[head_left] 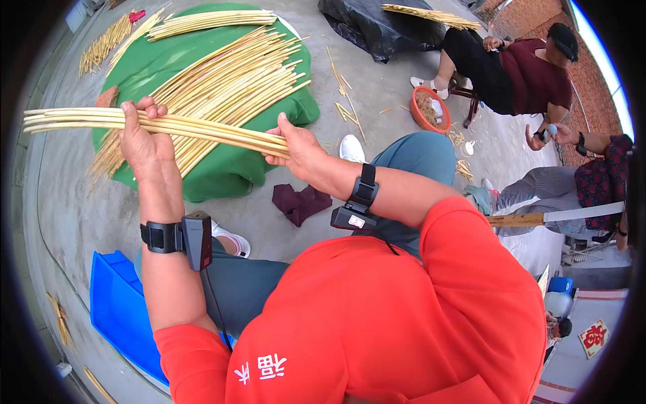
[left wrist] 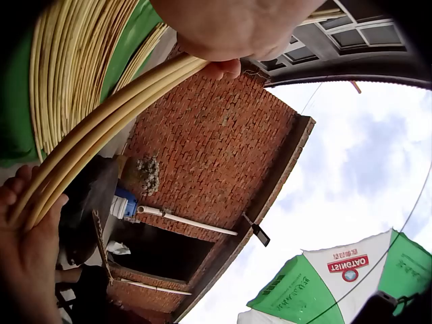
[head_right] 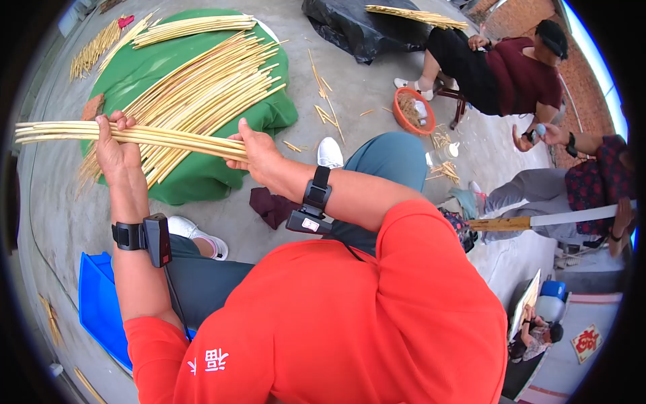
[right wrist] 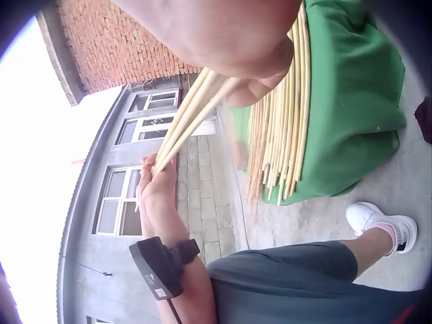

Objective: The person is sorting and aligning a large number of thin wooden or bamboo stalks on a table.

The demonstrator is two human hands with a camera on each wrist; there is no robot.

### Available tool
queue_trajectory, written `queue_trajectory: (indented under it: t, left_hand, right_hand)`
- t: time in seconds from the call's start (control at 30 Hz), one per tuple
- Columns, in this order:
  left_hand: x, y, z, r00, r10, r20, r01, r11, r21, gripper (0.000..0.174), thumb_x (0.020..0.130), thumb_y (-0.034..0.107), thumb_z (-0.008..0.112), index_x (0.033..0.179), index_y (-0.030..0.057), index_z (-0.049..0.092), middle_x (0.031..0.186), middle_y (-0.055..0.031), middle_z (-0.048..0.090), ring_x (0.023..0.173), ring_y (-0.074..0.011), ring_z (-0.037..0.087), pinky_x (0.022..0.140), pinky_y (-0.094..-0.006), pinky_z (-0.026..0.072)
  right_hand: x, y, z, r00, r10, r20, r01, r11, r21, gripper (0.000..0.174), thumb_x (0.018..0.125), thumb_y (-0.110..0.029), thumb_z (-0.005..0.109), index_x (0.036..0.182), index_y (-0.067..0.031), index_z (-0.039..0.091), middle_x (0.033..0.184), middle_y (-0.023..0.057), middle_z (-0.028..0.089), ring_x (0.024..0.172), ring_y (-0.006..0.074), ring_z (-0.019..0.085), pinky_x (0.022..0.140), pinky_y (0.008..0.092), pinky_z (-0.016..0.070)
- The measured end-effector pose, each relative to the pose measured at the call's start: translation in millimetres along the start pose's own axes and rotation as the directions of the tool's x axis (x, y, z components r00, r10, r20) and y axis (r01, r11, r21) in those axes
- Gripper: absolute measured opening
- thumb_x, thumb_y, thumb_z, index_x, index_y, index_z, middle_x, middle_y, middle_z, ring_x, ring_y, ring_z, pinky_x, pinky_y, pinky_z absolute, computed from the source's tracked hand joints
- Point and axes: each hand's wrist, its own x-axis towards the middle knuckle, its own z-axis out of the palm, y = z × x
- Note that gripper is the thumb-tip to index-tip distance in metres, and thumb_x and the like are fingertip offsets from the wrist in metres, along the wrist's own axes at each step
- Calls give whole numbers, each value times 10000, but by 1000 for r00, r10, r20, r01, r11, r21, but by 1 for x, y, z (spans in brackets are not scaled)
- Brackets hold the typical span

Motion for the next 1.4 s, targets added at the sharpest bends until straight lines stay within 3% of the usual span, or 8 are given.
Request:
queue_trajectory:
  t: [0.2, 0.3, 0.57, 0.77, 0.93, 1.0, 1.13, 1.4]
  left_hand:
    - [10, 19, -22, 992, -40, -118, 44, 999, 28, 216, 920, 208, 472, 854, 4, 442, 744, -118, 516, 609, -160, 426, 612, -312, 408]
    - [9, 18, -31, 988, -69, -135, 75, 996, 41, 228, 919, 212, 469, 853, -4, 441, 745, -113, 501, 616, -160, 420, 610, -313, 409]
    - [7, 9, -49, 988, -146, -43, 150, 985, 88, 184, 893, 206, 525, 850, 48, 443, 795, -116, 519, 647, -147, 418, 628, -280, 401]
    - [-4, 2, -27, 981, -188, -43, 192, 963, 189, 185, 899, 211, 523, 903, 34, 469, 846, -125, 537, 657, -148, 418, 638, -290, 406]
    - [-22, -1, 5, 943, -306, 129, 298, 951, 79, 213, 909, 192, 500, 1021, 11, 488, 970, -165, 559, 820, -185, 529, 777, -359, 452]
    - [-23, -2, -2, 889, -397, 229, 398, 916, 41, 220, 915, 167, 479, 1078, 20, 487, 1081, -193, 556, 981, -218, 561, 906, -430, 437]
    - [-30, -14, -5, 887, -430, 166, 419, 903, 99, 136, 913, 154, 484, 1015, 64, 489, 932, -119, 582, 849, -169, 568, 821, -389, 467]
    - [-19, -10, -16, 963, -263, -60, 269, 948, 170, 125, 903, 147, 511, 929, 35, 460, 785, -74, 519, 632, -112, 443, 601, -268, 406]
  right_hand:
    - [9, -28, -5, 962, 24, 270, 113, 869, -481, 513, 900, -491, 418, 1005, -1, 532, 899, 106, 590, 761, 205, 591, 620, 301, 496]
    - [18, -35, 1, 848, -259, 463, 514, 615, -597, 521, 864, -489, 496, 1037, 2, 518, 855, 95, 603, 732, 218, 596, 636, 334, 482]
    - [6, -22, 11, 706, 25, 707, 705, 68, -706, 392, 753, -337, 639, 898, -4, 491, 686, 189, 577, 693, 364, 585, 619, 440, 453]
    - [8, 7, 0, 784, -67, 618, 619, 165, -768, 303, 773, -266, 600, 870, 0, 492, 701, 205, 583, 689, 383, 583, 613, 448, 456]
    - [5, 2, -5, 725, 51, 687, 556, 545, -627, 274, 795, -286, 635, 852, -47, 515, 597, 85, 530, 496, 181, 510, 456, 327, 412]
    - [-5, -11, -5, 680, 464, 568, 8, 769, -639, 290, 791, -329, 642, 838, -65, 531, 578, 30, 486, 415, 124, 409, 374, 291, 322]
    - [-10, -8, -12, 630, 515, 582, -107, 799, -592, 270, 800, -330, 640, 831, -103, 498, 565, -13, 442, 393, 71, 348, 342, 236, 256]
    - [-6, 1, -14, 773, 151, 616, 403, 633, -661, 323, 776, -322, 658, 880, -55, 509, 614, 39, 513, 489, 134, 495, 433, 287, 416]
